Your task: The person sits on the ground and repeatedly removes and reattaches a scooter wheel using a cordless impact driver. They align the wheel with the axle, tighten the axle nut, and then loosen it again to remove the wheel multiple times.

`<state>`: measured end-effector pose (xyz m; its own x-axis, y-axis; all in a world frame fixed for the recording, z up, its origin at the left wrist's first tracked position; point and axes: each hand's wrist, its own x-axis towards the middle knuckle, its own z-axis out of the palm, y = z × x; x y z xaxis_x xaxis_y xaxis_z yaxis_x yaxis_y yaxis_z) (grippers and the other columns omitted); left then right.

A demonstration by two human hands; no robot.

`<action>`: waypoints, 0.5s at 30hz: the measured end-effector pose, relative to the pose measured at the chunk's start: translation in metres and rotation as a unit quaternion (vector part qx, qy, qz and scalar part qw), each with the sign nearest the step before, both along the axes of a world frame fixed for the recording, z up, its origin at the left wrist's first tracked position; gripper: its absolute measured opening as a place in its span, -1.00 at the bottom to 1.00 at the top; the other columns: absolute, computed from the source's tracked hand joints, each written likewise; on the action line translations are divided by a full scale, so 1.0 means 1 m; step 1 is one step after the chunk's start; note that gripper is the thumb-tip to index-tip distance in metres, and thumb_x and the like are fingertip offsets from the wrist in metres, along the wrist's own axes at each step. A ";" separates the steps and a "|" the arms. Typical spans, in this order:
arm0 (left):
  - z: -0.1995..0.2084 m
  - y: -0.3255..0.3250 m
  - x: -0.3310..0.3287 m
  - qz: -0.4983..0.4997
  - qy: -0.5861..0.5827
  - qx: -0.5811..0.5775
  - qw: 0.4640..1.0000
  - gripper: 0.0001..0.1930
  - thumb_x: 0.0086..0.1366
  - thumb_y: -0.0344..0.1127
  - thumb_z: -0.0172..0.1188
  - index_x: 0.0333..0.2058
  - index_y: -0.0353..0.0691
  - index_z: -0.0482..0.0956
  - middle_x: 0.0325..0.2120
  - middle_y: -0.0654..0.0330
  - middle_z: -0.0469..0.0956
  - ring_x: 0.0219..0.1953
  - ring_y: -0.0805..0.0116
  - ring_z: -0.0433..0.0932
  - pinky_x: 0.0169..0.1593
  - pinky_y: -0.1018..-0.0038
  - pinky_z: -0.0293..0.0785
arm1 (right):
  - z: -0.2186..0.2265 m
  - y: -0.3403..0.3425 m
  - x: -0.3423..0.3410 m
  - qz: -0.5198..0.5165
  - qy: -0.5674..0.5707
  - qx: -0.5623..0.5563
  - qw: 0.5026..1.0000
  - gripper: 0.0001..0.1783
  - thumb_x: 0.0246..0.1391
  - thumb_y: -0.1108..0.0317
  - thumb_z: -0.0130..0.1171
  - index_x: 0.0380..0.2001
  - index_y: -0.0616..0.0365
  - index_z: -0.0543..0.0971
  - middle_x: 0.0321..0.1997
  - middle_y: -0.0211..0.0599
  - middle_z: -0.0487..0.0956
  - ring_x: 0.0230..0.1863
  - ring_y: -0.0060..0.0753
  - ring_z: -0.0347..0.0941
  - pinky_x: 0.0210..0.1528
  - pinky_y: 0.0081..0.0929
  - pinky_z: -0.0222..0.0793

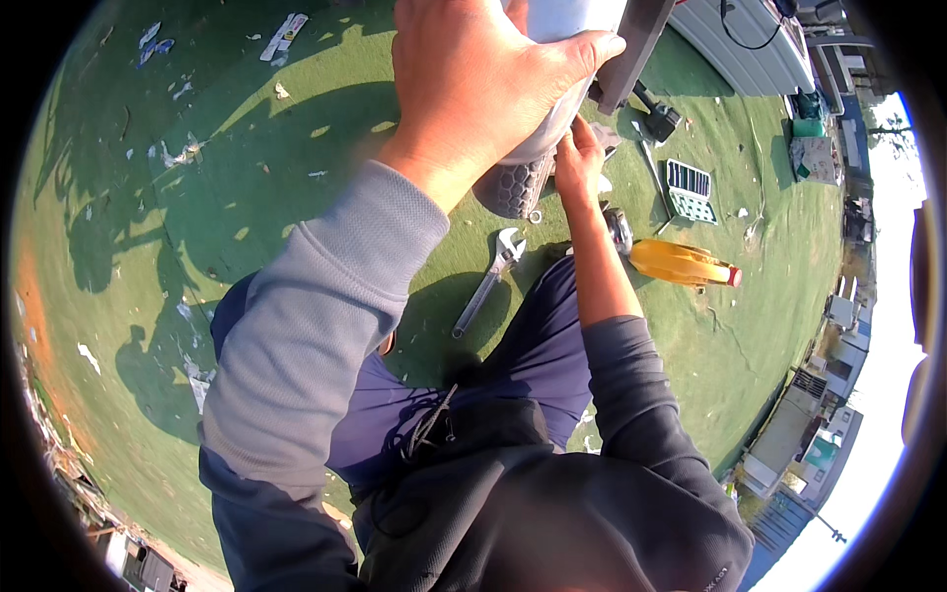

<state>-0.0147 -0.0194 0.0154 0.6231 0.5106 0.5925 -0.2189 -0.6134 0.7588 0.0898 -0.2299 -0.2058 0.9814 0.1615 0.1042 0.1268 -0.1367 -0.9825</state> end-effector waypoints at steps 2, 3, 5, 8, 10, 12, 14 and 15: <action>0.000 0.003 0.000 -0.008 0.006 -0.035 0.999 -0.06 0.03 -0.24 0.57 0.29 -0.61 0.30 0.16 -0.30 0.44 0.21 -0.16 0.45 0.28 0.13 0.43 | -0.007 -0.007 0.002 -0.002 0.005 -0.009 1.000 -0.27 0.33 0.09 0.34 0.30 0.49 0.44 -0.23 -0.19 0.73 -0.22 -0.54 0.62 -0.14 -0.55 0.51; -0.001 0.004 -0.001 -0.009 -0.001 -0.050 0.999 -0.07 0.03 -0.26 0.57 0.29 -0.61 0.30 0.16 -0.29 0.44 0.21 -0.16 0.46 0.28 0.14 0.44 | -0.003 -0.005 0.001 0.000 0.009 -0.013 1.000 -0.27 0.33 0.09 0.34 0.30 0.50 0.44 -0.22 -0.19 0.72 -0.21 -0.54 0.62 -0.13 -0.55 0.51; 0.000 0.007 -0.002 -0.012 -0.014 -0.079 0.997 -0.09 0.03 -0.29 0.56 0.29 -0.61 0.31 0.15 -0.29 0.46 0.21 -0.14 0.46 0.27 0.16 0.44 | -0.001 0.007 -0.008 -0.031 0.038 0.018 0.999 -0.28 0.34 0.09 0.34 0.29 0.50 0.44 -0.26 -0.26 0.70 -0.25 -0.56 0.61 -0.15 -0.56 0.50; 0.006 0.007 0.005 -0.001 -0.006 -0.031 0.999 -0.10 0.04 -0.30 0.55 0.28 -0.63 0.31 0.13 -0.28 0.48 0.21 -0.13 0.48 0.28 0.17 0.43 | -0.003 0.005 -0.006 -0.037 0.062 0.044 0.996 -0.28 0.35 0.10 0.32 0.30 0.51 0.43 -0.19 -0.20 0.71 -0.22 -0.51 0.62 -0.12 -0.53 0.52; 0.008 -0.004 0.001 0.029 -0.024 -0.018 0.999 -0.11 0.04 -0.31 0.54 0.27 -0.63 0.32 0.13 -0.29 0.48 0.22 -0.12 0.48 0.30 0.18 0.42 | 0.007 0.005 -0.007 -0.021 0.052 -0.012 0.998 -0.29 0.35 0.12 0.32 0.30 0.51 0.43 -0.19 -0.20 0.71 -0.22 -0.50 0.62 -0.11 -0.53 0.52; 0.010 -0.008 0.002 0.017 -0.030 -0.047 0.998 -0.12 0.05 -0.32 0.53 0.28 -0.64 0.31 0.15 -0.30 0.48 0.24 -0.12 0.47 0.32 0.19 0.41 | 0.011 0.005 -0.004 0.007 0.007 -0.013 1.000 -0.29 0.36 0.10 0.30 0.30 0.52 0.43 -0.19 -0.19 0.71 -0.21 -0.51 0.62 -0.11 -0.53 0.51; 0.012 -0.003 0.006 -0.037 -0.022 -0.118 0.992 -0.11 0.05 -0.33 0.52 0.29 -0.64 0.31 0.18 -0.31 0.46 0.28 -0.11 0.45 0.34 0.20 0.39 | 0.012 -0.001 -0.006 -0.018 0.042 -0.040 0.998 -0.28 0.37 0.08 0.29 0.31 0.52 0.43 -0.20 -0.20 0.71 -0.21 -0.52 0.62 -0.11 -0.53 0.51; 0.009 -0.005 0.007 -0.027 -0.013 -0.094 0.995 -0.11 0.06 -0.33 0.52 0.30 -0.64 0.29 0.19 -0.32 0.45 0.29 -0.11 0.44 0.35 0.20 0.38 | 0.018 0.005 -0.011 -0.027 0.063 -0.053 0.996 -0.27 0.37 0.07 0.29 0.31 0.51 0.42 -0.21 -0.20 0.71 -0.21 -0.53 0.62 -0.12 -0.53 0.50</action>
